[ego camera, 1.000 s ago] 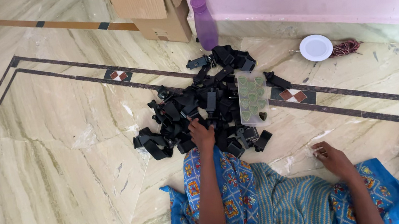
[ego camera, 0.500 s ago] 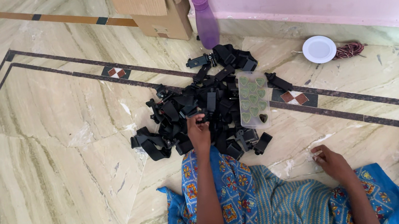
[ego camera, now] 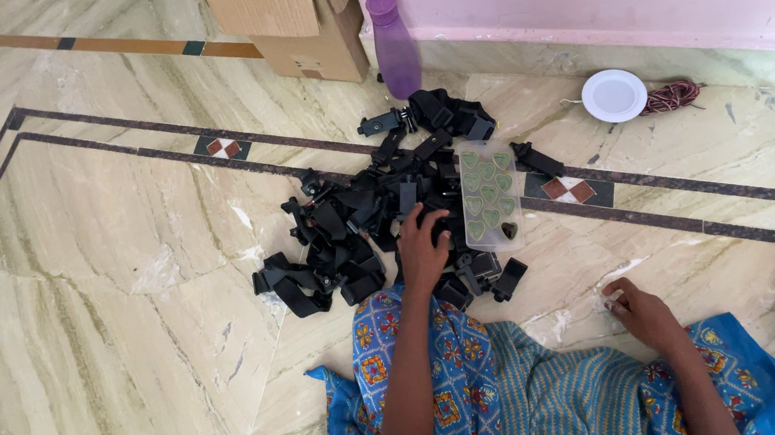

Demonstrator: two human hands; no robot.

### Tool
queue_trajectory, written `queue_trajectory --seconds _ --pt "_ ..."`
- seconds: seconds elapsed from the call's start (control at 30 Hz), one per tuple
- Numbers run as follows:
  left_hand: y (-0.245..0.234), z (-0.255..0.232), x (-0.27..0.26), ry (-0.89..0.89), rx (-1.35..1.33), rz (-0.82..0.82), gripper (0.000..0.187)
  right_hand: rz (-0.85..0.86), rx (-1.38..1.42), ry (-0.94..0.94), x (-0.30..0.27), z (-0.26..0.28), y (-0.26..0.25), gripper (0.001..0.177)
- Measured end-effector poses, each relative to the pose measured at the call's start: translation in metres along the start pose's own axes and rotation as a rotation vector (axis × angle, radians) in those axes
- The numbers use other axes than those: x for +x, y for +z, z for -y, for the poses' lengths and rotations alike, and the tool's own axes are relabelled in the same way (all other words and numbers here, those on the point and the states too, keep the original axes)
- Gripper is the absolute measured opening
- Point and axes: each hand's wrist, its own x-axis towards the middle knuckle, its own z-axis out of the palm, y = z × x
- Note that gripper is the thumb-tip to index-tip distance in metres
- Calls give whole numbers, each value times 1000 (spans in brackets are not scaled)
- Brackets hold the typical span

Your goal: The person sits on the floor and assembles black straps by hand, inserting buckles into the strap ends and pulling them through to secure them. The person handles multiple straps one at a time, placing finished units into a pile on the right.

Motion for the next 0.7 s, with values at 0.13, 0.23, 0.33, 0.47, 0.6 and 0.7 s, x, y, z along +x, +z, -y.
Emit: queue_trajectory --seconds 0.13,0.23,0.33,0.47,0.6,0.7 --pt "37 4 7 -93 228 111 59 -11 15 -15 -2 5 -5 31" --pt "56 10 14 -196 232 21 66 -21 38 -26 -6 12 -7 31" --pt "64 16 7 -164 283 -75 62 -23 50 -37 -8 17 -9 31" --pt "58 18 4 -238 41 -100 42 -21 36 -37 -5 23 -13 31" --pt "47 16 7 -371 -350 -251 25 -4 12 -23 -5 22 -12 31" --pt "40 16 10 -315 -635 -373 18 6 9 -20 -3 21 -13 30"
